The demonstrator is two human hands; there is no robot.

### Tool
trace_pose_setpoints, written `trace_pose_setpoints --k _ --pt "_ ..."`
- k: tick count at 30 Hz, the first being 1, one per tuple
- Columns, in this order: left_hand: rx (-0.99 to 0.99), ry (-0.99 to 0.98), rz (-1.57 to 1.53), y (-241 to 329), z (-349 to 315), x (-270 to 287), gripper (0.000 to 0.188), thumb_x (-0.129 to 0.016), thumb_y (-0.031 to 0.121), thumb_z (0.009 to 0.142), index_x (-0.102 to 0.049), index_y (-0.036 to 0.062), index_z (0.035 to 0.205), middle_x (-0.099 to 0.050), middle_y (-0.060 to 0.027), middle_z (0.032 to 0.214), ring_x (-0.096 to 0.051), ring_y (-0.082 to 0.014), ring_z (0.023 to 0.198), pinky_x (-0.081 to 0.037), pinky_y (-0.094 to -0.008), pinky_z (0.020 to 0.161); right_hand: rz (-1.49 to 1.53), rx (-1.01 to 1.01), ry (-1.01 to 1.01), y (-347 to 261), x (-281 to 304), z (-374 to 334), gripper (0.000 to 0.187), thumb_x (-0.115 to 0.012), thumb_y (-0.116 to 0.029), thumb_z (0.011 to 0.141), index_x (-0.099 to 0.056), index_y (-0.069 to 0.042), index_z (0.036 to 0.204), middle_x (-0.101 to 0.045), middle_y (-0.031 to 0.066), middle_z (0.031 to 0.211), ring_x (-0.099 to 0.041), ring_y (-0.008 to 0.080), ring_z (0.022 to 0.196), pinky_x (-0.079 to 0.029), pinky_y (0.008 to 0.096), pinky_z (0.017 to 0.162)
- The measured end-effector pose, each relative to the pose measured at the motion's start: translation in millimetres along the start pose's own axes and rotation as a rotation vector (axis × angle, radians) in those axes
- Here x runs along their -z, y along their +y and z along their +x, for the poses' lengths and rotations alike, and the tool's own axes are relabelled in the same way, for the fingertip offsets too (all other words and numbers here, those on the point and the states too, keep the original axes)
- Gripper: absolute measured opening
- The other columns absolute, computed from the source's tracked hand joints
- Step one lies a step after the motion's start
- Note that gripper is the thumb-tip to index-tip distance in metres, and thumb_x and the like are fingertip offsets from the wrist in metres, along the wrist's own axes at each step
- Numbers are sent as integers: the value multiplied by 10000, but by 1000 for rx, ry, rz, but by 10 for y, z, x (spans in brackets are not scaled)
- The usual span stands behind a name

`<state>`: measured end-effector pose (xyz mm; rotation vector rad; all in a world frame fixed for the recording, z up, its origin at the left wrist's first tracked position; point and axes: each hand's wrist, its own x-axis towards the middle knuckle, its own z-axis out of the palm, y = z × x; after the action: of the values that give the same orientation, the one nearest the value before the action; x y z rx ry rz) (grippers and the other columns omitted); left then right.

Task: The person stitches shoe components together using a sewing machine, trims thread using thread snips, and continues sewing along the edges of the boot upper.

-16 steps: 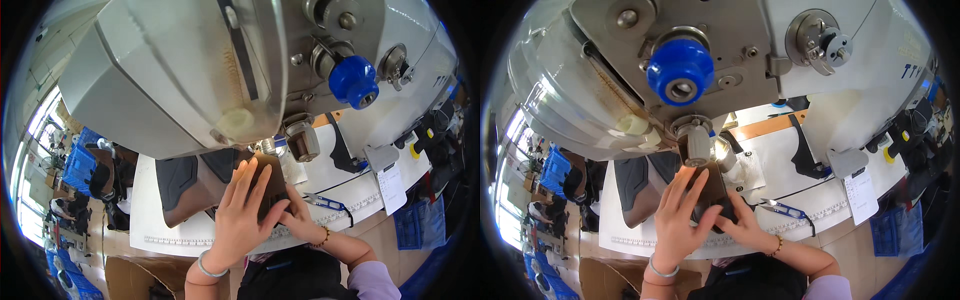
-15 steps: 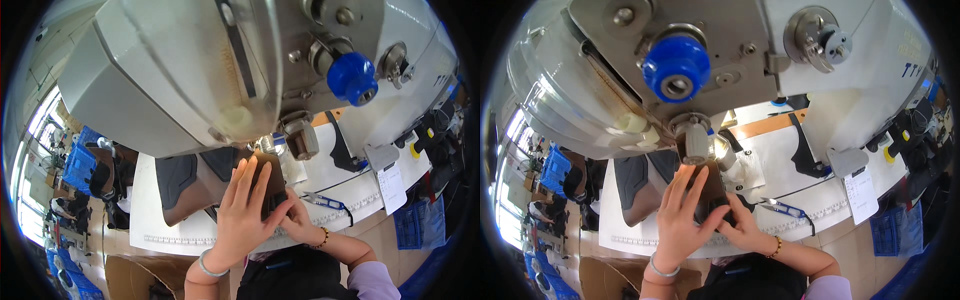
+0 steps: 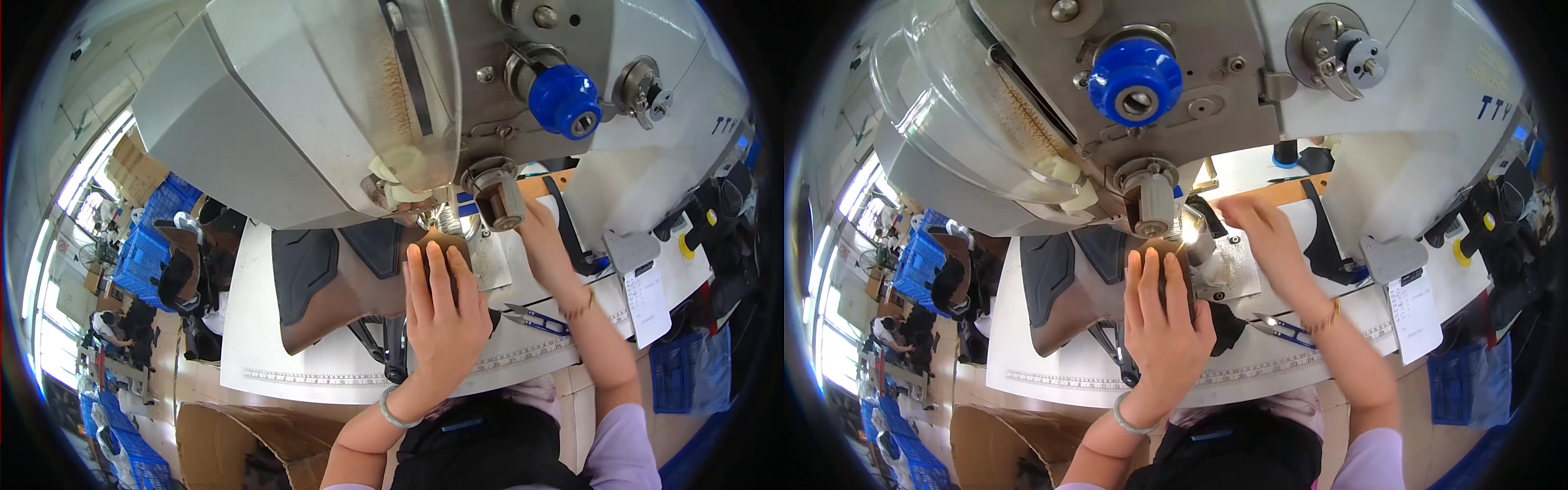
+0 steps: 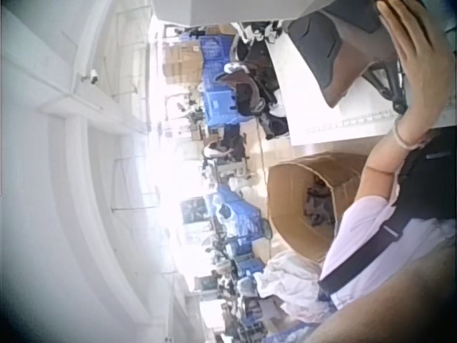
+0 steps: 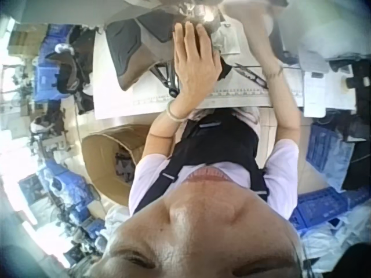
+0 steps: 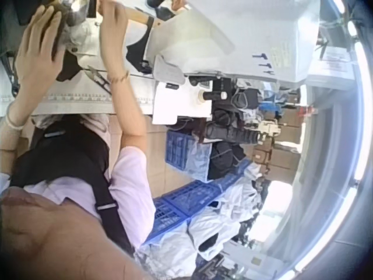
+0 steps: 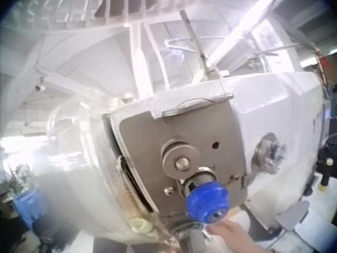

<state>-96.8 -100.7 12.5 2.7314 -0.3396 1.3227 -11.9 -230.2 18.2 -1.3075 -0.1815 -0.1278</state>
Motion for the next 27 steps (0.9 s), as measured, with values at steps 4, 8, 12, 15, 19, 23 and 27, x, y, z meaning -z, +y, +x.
trace_pose_setpoints --k 4,8,12,15,19,23,27 --pt "-105 58 127 35 49 21 379 -544 65 729 -566 -87 1075 -531 -264 1122 -524 -425 1080 -504 -422 840 422 -227 -555 82 72 442 116 -480 -13 834 -596 -7 838 -603 23 754 -598 128 744 -487 263 668" --pt "-127 106 269 75 82 -42 309 -493 46 756 -599 -100 1007 -572 -261 1053 -577 -413 1006 -531 -388 788 466 -317 -197 -306 -342 226 153 -450 0 837 -595 3 884 -612 46 765 -576 102 630 -443 233 509" --pt "-125 89 218 71 113 6 177 -531 -2 822 -599 -102 951 -580 -255 1024 -600 -404 961 -535 -402 820 471 -388 84 -465 -534 125 185 -427 10 840 -595 11 918 -619 63 774 -558 83 545 -409 210 390" --pt "-115 109 177 6 117 29 311 -506 31 725 -608 -89 994 -592 -241 1013 -590 -397 995 -528 -377 775 191 -400 27 -306 -505 198 182 -413 -17 830 -595 -5 842 -586 42 700 -461 60 457 -283 213 350" --pt "-134 107 14 -138 144 54 324 -523 18 666 -618 -84 958 -603 -222 1006 -604 -380 971 -525 -367 769 242 -378 139 -149 -487 209 157 -414 -45 797 -530 -55 692 -498 22 596 -352 83 389 -204 235 356" --pt "-190 102 -24 -241 142 65 332 -517 4 646 -622 -82 949 -609 -216 997 -607 -374 967 -523 -368 777 232 -180 163 70 -466 209 175 -421 -60 777 -478 -85 613 -438 18 533 -339 107 366 -218 250 351" --pt "-211 107 -54 -273 170 89 345 -518 -11 625 -625 -81 945 -612 -213 986 -606 -373 966 -521 -375 780 34 -83 57 112 -417 223 200 -431 -87 783 -492 -97 592 -435 9 520 -340 98 354 -222 245 344"
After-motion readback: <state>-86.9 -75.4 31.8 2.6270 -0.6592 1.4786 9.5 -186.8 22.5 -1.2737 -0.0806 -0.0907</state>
